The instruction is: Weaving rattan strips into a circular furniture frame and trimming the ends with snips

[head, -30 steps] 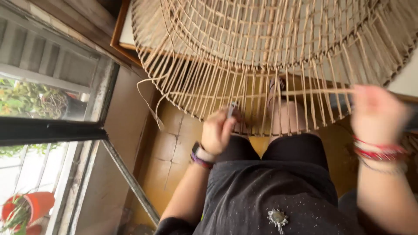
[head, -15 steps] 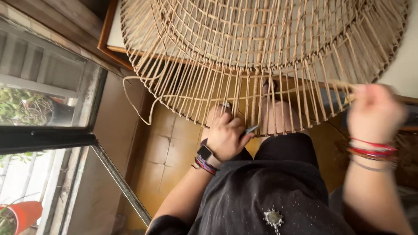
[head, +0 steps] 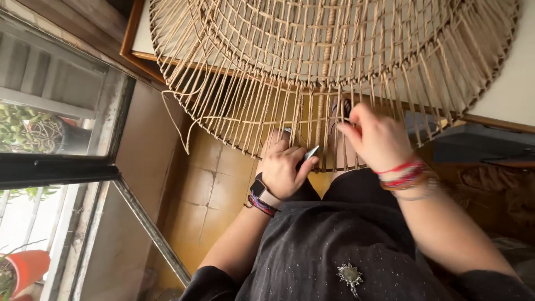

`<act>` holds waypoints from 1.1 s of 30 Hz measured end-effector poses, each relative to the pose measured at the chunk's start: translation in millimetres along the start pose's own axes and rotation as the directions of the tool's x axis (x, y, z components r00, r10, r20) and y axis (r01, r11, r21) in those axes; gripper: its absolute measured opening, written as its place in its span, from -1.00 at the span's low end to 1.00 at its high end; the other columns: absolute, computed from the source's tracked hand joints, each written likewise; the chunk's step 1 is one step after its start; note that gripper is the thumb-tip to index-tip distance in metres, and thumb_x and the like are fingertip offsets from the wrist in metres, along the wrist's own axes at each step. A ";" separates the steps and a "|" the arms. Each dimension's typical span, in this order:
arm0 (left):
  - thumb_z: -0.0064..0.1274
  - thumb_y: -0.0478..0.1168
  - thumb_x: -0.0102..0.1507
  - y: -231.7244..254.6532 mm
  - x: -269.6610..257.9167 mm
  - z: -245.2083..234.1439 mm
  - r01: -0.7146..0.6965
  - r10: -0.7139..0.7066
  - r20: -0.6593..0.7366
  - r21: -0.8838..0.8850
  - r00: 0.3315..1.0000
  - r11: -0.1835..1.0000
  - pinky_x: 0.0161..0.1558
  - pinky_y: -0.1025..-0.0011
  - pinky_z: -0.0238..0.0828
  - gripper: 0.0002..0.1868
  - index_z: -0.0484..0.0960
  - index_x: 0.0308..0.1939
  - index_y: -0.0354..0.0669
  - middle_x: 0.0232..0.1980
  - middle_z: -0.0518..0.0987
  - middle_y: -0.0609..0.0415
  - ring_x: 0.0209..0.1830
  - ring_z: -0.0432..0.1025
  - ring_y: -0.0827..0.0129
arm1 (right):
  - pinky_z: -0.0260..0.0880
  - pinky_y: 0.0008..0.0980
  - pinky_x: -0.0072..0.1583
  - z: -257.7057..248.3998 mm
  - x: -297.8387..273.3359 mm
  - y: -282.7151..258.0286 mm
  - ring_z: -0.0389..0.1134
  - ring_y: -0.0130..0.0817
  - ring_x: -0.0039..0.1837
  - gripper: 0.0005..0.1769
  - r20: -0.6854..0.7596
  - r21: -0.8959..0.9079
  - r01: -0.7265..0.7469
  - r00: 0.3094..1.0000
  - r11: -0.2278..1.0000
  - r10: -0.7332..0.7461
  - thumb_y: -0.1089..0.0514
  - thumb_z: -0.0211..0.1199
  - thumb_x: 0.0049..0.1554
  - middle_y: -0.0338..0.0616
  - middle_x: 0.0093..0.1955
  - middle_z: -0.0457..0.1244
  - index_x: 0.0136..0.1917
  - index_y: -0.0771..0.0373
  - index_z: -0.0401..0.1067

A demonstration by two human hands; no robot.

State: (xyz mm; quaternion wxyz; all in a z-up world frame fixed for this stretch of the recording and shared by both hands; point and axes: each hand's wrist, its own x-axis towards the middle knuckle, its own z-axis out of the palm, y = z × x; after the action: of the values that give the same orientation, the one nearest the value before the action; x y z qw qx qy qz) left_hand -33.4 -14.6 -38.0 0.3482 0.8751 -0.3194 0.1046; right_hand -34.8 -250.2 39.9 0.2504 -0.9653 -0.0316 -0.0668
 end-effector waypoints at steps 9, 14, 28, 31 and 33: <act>-0.20 0.14 0.42 13.8 7.6 -8.8 0.048 -0.049 0.040 0.013 0.998 0.999 -0.31 0.19 0.21 -0.48 0.38 -0.53 -0.09 -0.57 0.44 0.01 -0.44 0.27 0.12 | 0.41 0.02 -0.05 -29.6 -40.4 101.3 0.44 0.11 -0.12 -0.77 -0.343 -0.282 -0.239 0.930 0.929 0.135 -0.01 0.34 0.53 -0.02 -0.04 0.44 0.22 0.20 0.57; -0.16 0.12 0.42 18.4 5.5 -15.5 0.042 -0.043 0.053 0.027 0.998 0.999 -0.35 0.20 0.25 -0.53 0.51 -0.44 -0.08 -0.50 0.50 0.06 -0.36 0.33 0.13 | 0.37 -0.22 -0.02 0.7 -12.6 43.7 0.40 -0.18 -0.08 -0.87 -0.222 -0.041 0.025 0.975 0.999 -0.034 0.15 0.28 0.36 -0.09 -0.07 0.38 0.00 0.23 0.56; -0.09 0.08 0.40 10.5 -9.5 -6.0 -0.047 0.047 0.011 0.011 0.999 0.999 -0.24 0.19 0.23 -0.58 0.55 -0.35 -0.14 -0.33 0.51 0.08 -0.28 0.26 0.10 | 0.47 -0.20 0.15 -28.3 -47.4 109.7 0.45 -0.16 0.01 -0.89 -0.521 0.062 -0.079 0.848 0.995 0.099 0.29 0.53 0.48 0.01 -0.01 0.43 0.13 0.39 0.64; -0.12 0.08 0.42 11.5 -6.1 -4.8 -0.061 0.061 0.011 0.002 0.998 0.998 -0.20 0.19 0.19 -0.57 0.48 -0.38 -0.15 -0.33 0.46 0.06 -0.32 0.22 0.11 | 0.31 -0.05 -0.03 -46.6 -31.3 97.6 0.37 0.02 -0.09 -0.82 -0.425 -0.264 -0.190 0.903 0.946 0.063 0.20 0.33 0.63 -0.03 -0.02 0.39 0.13 0.28 0.60; -0.11 0.10 0.41 12.2 -5.5 -3.8 -0.055 0.055 0.009 0.035 0.998 0.998 -0.23 0.16 0.25 -0.57 0.52 -0.37 -0.14 -0.31 0.50 0.10 -0.30 0.25 0.09 | 0.39 -0.10 0.10 -36.6 -3.0 0.8 0.45 -0.08 0.04 -0.86 0.062 0.014 -0.418 0.907 0.908 0.416 0.03 0.30 0.24 -0.18 0.03 0.44 0.04 0.04 0.59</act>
State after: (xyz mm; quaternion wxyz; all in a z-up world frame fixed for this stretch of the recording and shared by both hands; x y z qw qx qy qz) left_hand -45.2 -16.1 -30.8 0.3287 0.8723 -0.3429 0.1162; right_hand -41.9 -268.8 70.8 0.2711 -0.9478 0.1672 0.0167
